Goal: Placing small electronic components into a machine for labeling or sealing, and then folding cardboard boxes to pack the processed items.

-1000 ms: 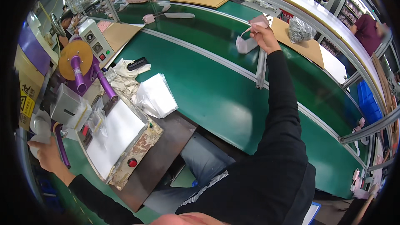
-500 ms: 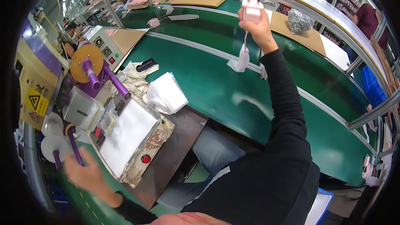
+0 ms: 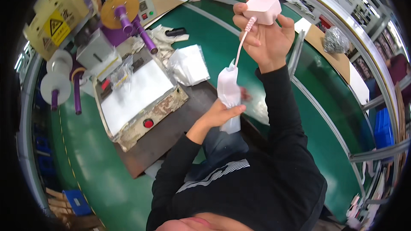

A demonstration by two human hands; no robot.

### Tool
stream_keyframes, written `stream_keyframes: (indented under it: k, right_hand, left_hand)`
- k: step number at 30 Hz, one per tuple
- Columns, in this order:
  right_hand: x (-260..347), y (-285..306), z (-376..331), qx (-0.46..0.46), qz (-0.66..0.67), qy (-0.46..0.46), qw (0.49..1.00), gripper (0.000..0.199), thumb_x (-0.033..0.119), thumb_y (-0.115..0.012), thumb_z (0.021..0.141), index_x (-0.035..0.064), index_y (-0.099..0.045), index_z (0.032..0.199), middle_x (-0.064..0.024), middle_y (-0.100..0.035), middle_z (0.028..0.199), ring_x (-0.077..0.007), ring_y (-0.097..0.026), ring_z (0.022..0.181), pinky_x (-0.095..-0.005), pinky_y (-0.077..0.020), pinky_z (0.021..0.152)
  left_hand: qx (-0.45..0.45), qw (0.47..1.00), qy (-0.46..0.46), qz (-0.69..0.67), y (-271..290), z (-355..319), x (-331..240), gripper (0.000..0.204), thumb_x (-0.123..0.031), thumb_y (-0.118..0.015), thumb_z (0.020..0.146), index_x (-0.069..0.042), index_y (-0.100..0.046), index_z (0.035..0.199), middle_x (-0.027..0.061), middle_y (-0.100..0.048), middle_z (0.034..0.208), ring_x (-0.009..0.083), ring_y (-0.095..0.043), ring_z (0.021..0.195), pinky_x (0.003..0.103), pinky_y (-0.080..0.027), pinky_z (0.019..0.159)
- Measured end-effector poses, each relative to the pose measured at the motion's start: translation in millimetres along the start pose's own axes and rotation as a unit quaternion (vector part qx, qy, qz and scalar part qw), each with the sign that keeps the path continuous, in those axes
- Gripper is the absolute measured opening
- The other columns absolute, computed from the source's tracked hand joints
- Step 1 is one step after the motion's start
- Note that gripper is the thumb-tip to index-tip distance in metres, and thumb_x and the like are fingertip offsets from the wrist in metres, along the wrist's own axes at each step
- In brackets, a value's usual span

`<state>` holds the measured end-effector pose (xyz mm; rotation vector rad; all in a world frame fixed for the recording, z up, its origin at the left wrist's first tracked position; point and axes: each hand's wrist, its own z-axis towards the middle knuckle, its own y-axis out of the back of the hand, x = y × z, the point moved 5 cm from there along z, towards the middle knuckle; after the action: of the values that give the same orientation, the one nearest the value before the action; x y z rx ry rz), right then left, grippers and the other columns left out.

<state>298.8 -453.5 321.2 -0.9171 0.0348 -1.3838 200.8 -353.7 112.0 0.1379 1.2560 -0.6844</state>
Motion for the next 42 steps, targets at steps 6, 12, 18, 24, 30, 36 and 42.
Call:
stream_keyframes:
  k: [6,12,18,24,30,36,42]
  right_hand:
    - [-91,27,-1,-0.042,-0.018,-0.14,0.989,0.094,0.04,-0.069,0.093,-0.0057,-0.022,0.16,-0.0176,-0.049,0.129,-0.0152,-0.052,0.076,-0.0318,-0.0516,0.057]
    - [-227,66,-27,-0.172,-0.365,-0.386,0.829,0.061,0.045,-0.05,0.103,-0.0002,-0.052,0.143,-0.0149,-0.069,0.077,-0.014,-0.059,0.049,-0.0263,-0.0447,0.041]
    - [-391,111,58,0.037,-0.645,-0.247,0.723,0.061,0.052,-0.056,0.102,-0.0017,-0.061,0.13,-0.0138,-0.073,0.085,-0.0226,-0.069,0.077,-0.0335,-0.0516,0.07]
    - [-423,91,140,0.147,-0.718,-0.306,0.608,0.057,0.048,-0.056,0.103,-0.0032,-0.064,0.126,-0.0179,-0.072,0.104,-0.0293,-0.069,0.097,-0.0358,-0.0514,0.091]
    - [-426,97,126,0.129,-0.786,-0.211,0.566,0.066,0.056,-0.054,0.102,-0.0005,-0.064,0.135,-0.0281,-0.069,0.127,-0.042,-0.065,0.123,-0.0433,-0.049,0.104]
    - [-464,104,164,0.246,-0.837,-0.171,0.458,0.063,0.058,-0.048,0.103,0.0061,-0.066,0.135,-0.0214,-0.069,0.133,-0.0389,-0.062,0.126,-0.0412,-0.0441,0.109]
    - [-478,85,161,0.307,-0.862,-0.111,0.387,0.054,0.055,-0.052,0.102,0.0047,-0.07,0.112,-0.0214,-0.072,0.111,-0.0382,-0.066,0.109,-0.0443,-0.0489,0.096]
  left_hand:
    - [-0.057,0.977,0.091,0.186,40,-93,-28,0.027,-0.027,-0.063,0.103,-0.005,-0.065,0.118,0.0146,-0.068,0.075,0.0344,-0.068,0.068,0.047,-0.051,0.067]
    - [-0.268,0.706,0.139,0.641,127,-201,-124,0.017,-0.015,-0.066,0.087,-0.007,-0.068,0.102,0.0197,-0.071,0.089,0.0408,-0.07,0.086,0.055,-0.05,0.076]
    - [-0.46,0.332,0.0,0.823,212,-243,-206,0.04,-0.011,-0.067,0.085,-0.006,-0.068,0.125,0.0172,-0.064,0.113,0.034,-0.058,0.118,0.055,-0.038,0.106]
    - [-0.491,0.452,0.055,0.743,231,-267,-146,0.057,-0.028,-0.07,0.089,-0.01,-0.059,0.142,0.0179,-0.053,0.145,0.037,-0.047,0.139,0.058,-0.035,0.113]
    - [-0.519,0.438,0.044,0.732,231,-269,-143,0.057,-0.029,-0.066,0.088,-0.01,-0.06,0.141,0.0171,-0.056,0.146,0.0366,-0.05,0.138,0.056,-0.036,0.113]
    - [-0.524,0.448,0.035,0.724,233,-271,-144,0.054,-0.03,-0.067,0.089,-0.009,-0.061,0.139,0.0164,-0.057,0.146,0.0359,-0.051,0.138,0.054,-0.037,0.113]
    - [-0.522,0.458,0.028,0.719,235,-277,-140,0.055,-0.031,-0.067,0.089,-0.009,-0.061,0.14,0.0163,-0.056,0.148,0.0363,-0.051,0.138,0.055,-0.037,0.113]
